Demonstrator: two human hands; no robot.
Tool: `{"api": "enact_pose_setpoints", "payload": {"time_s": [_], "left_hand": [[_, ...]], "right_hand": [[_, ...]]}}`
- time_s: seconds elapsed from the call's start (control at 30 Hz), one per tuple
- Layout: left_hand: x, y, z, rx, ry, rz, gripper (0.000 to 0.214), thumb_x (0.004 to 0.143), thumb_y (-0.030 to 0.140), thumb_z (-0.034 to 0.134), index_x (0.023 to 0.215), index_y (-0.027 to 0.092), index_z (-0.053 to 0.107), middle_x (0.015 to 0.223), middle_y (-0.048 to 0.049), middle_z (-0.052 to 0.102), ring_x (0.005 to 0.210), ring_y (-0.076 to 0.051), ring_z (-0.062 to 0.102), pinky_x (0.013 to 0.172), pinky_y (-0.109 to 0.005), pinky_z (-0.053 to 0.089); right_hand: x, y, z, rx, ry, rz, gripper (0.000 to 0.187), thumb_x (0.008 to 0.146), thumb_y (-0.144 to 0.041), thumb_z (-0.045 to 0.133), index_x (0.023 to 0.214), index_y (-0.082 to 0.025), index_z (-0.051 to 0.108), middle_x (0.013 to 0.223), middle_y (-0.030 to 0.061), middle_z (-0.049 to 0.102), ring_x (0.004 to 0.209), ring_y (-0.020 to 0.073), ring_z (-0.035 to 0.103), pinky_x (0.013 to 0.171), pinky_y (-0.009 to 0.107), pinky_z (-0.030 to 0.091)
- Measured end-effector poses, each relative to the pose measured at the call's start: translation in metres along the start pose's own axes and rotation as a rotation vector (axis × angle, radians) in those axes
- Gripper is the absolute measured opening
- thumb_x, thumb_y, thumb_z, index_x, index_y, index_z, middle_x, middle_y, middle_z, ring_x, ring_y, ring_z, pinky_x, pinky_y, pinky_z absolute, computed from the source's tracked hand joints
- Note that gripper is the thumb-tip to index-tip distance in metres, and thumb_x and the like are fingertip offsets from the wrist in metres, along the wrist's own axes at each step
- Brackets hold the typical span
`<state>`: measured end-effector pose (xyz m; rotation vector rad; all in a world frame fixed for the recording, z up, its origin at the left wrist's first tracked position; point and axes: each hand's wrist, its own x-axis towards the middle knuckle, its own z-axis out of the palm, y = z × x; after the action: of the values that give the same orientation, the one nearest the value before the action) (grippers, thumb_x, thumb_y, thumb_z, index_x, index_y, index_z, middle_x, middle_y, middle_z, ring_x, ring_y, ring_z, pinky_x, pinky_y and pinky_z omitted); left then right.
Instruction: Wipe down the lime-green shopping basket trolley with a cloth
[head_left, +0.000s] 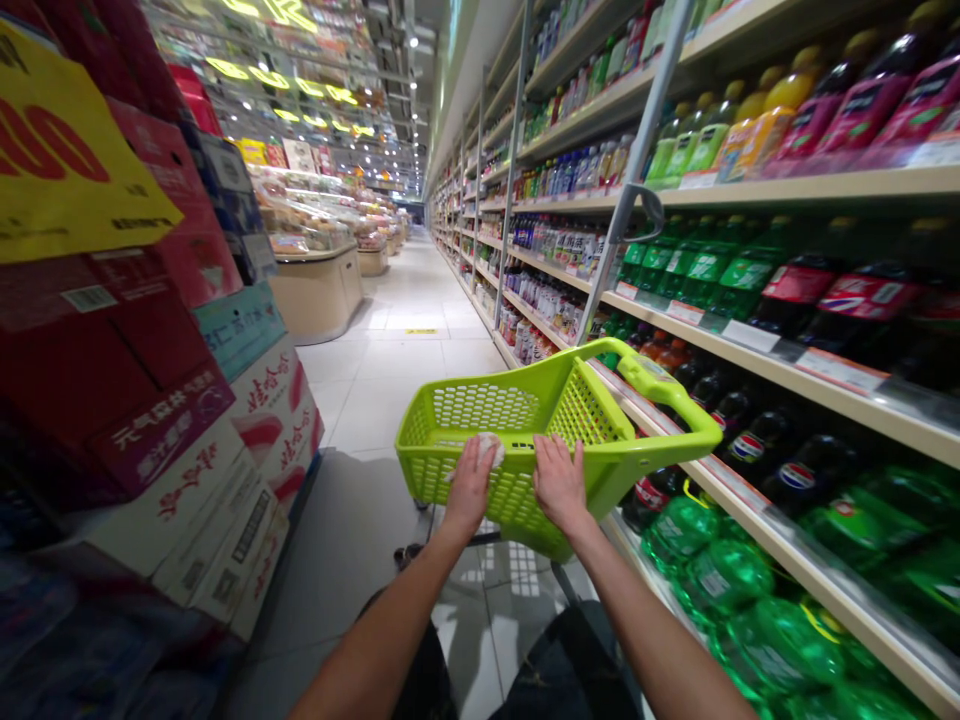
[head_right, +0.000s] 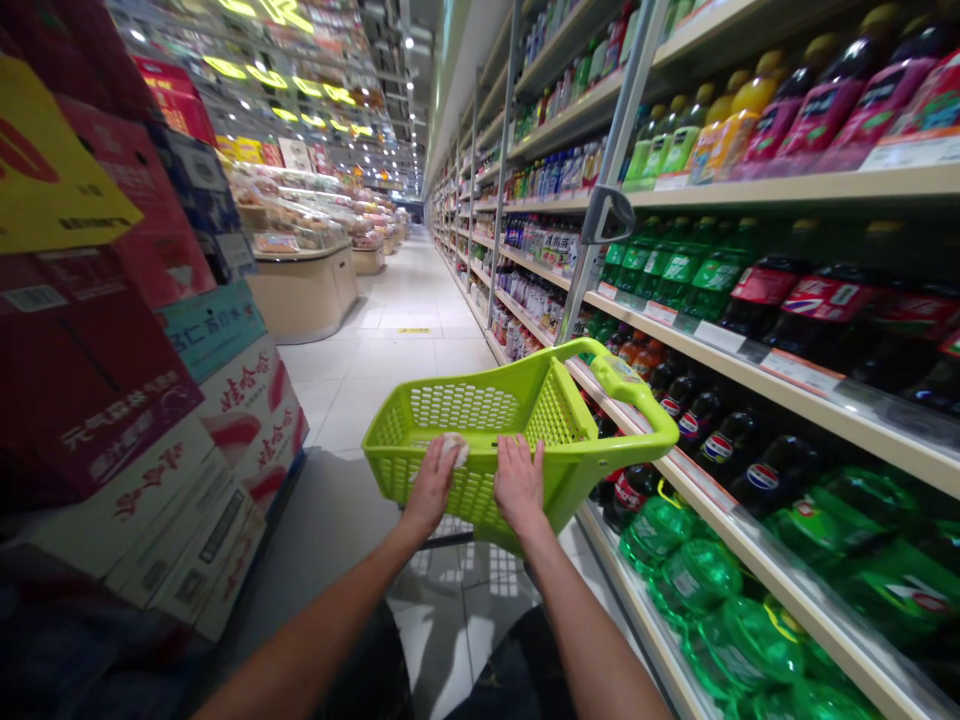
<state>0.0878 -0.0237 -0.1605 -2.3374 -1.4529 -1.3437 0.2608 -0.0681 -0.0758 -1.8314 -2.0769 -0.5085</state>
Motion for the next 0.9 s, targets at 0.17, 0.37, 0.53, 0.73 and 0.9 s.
{"api": "enact_pose_setpoints", "payload": {"time_s": [0.17, 0.37, 0.53, 0.73, 0.9], "left_hand": [[0.001, -0.012, -0.013, 0.016, -0.013, 0.002, 0.044, 0.081, 0.007, 0.033, 0.123, 0.018, 0.042, 0.136, -0.0121, 0.033, 0.128, -0.025, 0.025, 0.101, -0.047, 0.030], [0.017, 0.008, -0.007, 0.084, -0.054, 0.047, 0.043, 0.079, 0.006, 0.039, 0.118, 0.021, 0.048, 0.129, -0.0106, 0.043, 0.124, -0.027, 0.029, 0.099, -0.051, 0.026], [0.023, 0.003, -0.011, 0.033, -0.084, 0.104, 0.038, 0.080, 0.009, 0.039, 0.112, 0.023, 0.053, 0.121, -0.0069, 0.050, 0.113, -0.022, 0.041, 0.095, -0.044, 0.034], [0.008, -0.064, -0.050, 0.100, 0.114, -0.240, 0.044, 0.073, 0.002, 0.033, 0.108, 0.018, 0.055, 0.119, -0.0069, 0.050, 0.114, -0.022, 0.040, 0.095, -0.042, 0.037], [0.011, -0.024, -0.027, 0.059, 0.044, -0.100, 0.047, 0.072, -0.002, 0.034, 0.109, 0.018, 0.055, 0.124, -0.0082, 0.047, 0.119, -0.021, 0.037, 0.102, -0.041, 0.030]], "right_hand": [[-0.001, 0.002, -0.001, 0.033, -0.003, -0.018, 0.046, 0.079, -0.015, 0.039, 0.125, -0.013, 0.043, 0.124, 0.0085, 0.049, 0.119, 0.0238, 0.035, 0.103, 0.048, 0.007], [0.000, -0.002, 0.002, 0.035, 0.012, 0.006, 0.045, 0.080, -0.016, 0.039, 0.124, -0.012, 0.044, 0.123, 0.0102, 0.050, 0.118, 0.0244, 0.035, 0.102, 0.050, 0.007], [-0.001, 0.005, -0.001, 0.038, -0.021, -0.030, 0.047, 0.079, -0.014, 0.039, 0.126, -0.013, 0.042, 0.124, 0.0077, 0.049, 0.118, 0.0234, 0.034, 0.103, 0.047, 0.006], [-0.003, 0.006, 0.000, 0.055, -0.017, -0.003, 0.046, 0.079, -0.014, 0.040, 0.125, -0.014, 0.043, 0.123, 0.0081, 0.050, 0.118, 0.0234, 0.035, 0.103, 0.047, 0.004], [-0.001, 0.001, 0.000, 0.049, -0.015, 0.026, 0.044, 0.079, -0.014, 0.039, 0.123, -0.012, 0.045, 0.121, 0.0103, 0.051, 0.116, 0.0245, 0.036, 0.102, 0.049, 0.003]]}}
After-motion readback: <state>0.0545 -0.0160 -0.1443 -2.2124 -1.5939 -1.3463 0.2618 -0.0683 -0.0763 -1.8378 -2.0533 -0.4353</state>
